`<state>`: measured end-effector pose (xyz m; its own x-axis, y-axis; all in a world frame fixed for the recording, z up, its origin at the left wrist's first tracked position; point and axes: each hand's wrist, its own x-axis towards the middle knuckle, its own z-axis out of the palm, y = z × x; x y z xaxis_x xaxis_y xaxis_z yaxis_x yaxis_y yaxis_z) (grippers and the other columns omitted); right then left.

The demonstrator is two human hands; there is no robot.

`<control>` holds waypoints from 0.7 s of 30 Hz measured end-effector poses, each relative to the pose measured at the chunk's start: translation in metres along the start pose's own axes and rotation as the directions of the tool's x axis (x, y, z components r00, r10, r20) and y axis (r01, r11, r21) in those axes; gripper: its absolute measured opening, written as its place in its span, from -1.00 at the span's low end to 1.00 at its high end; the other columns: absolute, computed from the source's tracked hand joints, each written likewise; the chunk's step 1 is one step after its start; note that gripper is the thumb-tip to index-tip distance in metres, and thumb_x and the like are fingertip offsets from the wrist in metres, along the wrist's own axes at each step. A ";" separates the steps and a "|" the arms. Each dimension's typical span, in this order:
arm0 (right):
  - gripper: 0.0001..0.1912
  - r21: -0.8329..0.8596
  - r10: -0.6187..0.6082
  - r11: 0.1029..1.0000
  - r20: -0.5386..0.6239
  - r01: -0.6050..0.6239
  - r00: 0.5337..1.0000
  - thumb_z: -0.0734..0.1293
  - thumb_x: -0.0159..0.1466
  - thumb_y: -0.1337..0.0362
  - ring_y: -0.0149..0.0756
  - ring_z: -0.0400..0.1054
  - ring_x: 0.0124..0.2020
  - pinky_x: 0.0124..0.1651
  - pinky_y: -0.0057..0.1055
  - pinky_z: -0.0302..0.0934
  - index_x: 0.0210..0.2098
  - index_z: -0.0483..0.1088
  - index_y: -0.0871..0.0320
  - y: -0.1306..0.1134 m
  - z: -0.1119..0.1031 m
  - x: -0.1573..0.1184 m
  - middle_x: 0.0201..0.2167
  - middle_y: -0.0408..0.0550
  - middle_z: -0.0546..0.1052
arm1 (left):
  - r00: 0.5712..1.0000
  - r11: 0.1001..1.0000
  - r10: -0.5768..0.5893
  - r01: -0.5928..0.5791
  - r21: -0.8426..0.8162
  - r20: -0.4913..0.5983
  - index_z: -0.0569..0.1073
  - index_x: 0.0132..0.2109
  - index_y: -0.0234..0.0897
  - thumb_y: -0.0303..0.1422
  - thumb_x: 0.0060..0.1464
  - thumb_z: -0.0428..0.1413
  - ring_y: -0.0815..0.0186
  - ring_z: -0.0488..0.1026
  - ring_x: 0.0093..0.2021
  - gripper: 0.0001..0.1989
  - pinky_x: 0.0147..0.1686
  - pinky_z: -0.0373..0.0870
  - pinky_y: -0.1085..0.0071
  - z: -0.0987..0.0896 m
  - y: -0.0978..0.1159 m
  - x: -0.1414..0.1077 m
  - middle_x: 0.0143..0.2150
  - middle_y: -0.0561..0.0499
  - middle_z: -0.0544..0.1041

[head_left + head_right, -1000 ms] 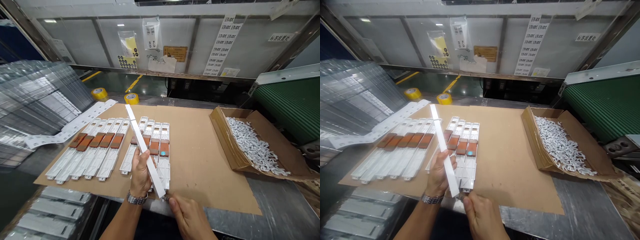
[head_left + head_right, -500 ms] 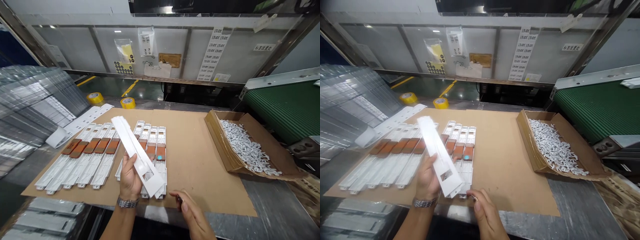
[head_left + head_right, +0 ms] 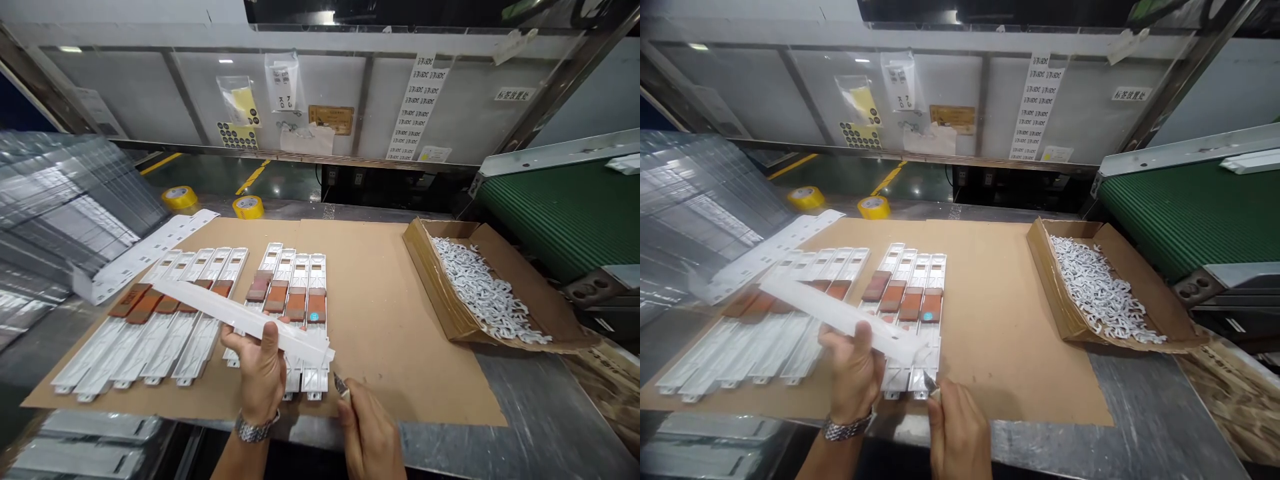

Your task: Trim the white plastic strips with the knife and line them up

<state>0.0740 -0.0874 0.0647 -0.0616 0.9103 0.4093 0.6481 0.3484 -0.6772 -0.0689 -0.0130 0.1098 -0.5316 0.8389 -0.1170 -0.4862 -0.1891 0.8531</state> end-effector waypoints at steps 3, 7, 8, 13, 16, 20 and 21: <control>-0.74 -0.051 -0.005 0.999 0.007 0.005 1.000 0.06 0.38 0.22 -0.30 0.43 -0.38 -0.33 -0.45 0.28 -0.11 0.30 0.15 -0.002 0.001 0.002 -0.38 -0.01 0.50 | 0.999 0.999 0.045 -0.045 0.028 -0.026 0.04 -0.04 0.03 -0.32 -0.10 0.25 0.40 0.42 -0.31 -0.41 -0.33 0.42 0.46 0.001 0.001 -0.001 -0.19 0.11 0.37; -0.73 -0.106 -0.011 0.994 -0.002 0.010 1.000 0.05 0.38 0.21 -0.30 0.43 -0.39 -0.33 -0.45 0.28 -0.14 0.32 0.16 -0.004 0.003 0.004 -0.38 -0.01 0.50 | 0.998 0.996 0.059 -0.056 0.071 -0.037 0.01 -0.01 0.04 -0.33 -0.15 0.27 0.37 0.40 -0.29 -0.33 -0.34 0.42 0.43 0.003 0.003 -0.004 -0.15 0.07 0.35; -0.73 -0.111 -0.011 0.994 0.002 0.011 1.000 0.05 0.38 0.21 -0.30 0.42 -0.40 -0.33 -0.45 0.28 -0.15 0.32 0.16 -0.004 0.003 0.005 -0.38 -0.01 0.50 | 0.997 0.995 0.063 -0.060 0.081 -0.041 0.00 0.00 0.04 -0.32 -0.14 0.27 0.36 0.40 -0.29 -0.32 -0.35 0.42 0.43 0.003 0.004 -0.004 -0.16 0.06 0.35; -0.74 -0.115 -0.009 0.993 0.019 0.011 1.000 0.05 0.38 0.23 -0.30 0.41 -0.40 -0.33 -0.45 0.26 -0.17 0.31 0.15 -0.004 0.003 0.005 -0.40 -0.02 0.49 | 0.996 0.993 0.075 -0.071 0.095 -0.039 -0.01 0.02 0.03 -0.31 -0.10 0.24 0.35 0.41 -0.32 -0.35 -0.36 0.42 0.42 0.002 0.002 -0.006 -0.22 0.07 0.37; -0.75 -0.129 -0.005 0.992 0.038 0.010 0.999 0.05 0.38 0.22 -0.30 0.39 -0.41 -0.36 -0.45 0.24 -0.15 0.29 0.16 -0.003 0.003 0.005 -0.42 -0.04 0.48 | 0.998 0.994 0.053 -0.049 0.097 -0.037 -0.01 0.01 0.04 -0.31 -0.07 0.22 0.34 0.42 -0.33 -0.37 -0.38 0.42 0.41 0.002 0.001 -0.006 -0.25 0.08 0.38; -0.75 -0.146 -0.009 0.989 0.031 0.014 0.999 0.05 0.38 0.23 -0.32 0.38 -0.44 -0.39 -0.47 0.21 -0.18 0.31 0.15 -0.004 0.001 0.005 -0.45 -0.07 0.47 | 0.998 0.994 0.036 -0.031 0.103 -0.042 -0.02 0.01 0.03 -0.32 -0.10 0.25 0.33 0.42 -0.32 -0.34 -0.37 0.42 0.41 0.002 0.004 -0.007 -0.26 0.09 0.39; -0.75 -0.155 -0.013 0.988 0.021 0.016 1.000 0.05 0.38 0.23 -0.33 0.38 -0.46 -0.41 -0.47 0.21 -0.19 0.32 0.15 -0.004 0.000 0.006 -0.47 -0.08 0.46 | 0.998 0.994 0.034 -0.029 0.105 -0.044 -0.02 0.01 0.03 -0.31 -0.11 0.25 0.34 0.42 -0.34 -0.34 -0.37 0.42 0.40 0.002 0.004 -0.007 -0.27 0.09 0.39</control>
<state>0.0711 -0.0834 0.0696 -0.0860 0.9101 0.4054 0.7568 0.3243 -0.5676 -0.0657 -0.0186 0.1152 -0.5774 0.8089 -0.1105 -0.3949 -0.1583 0.9050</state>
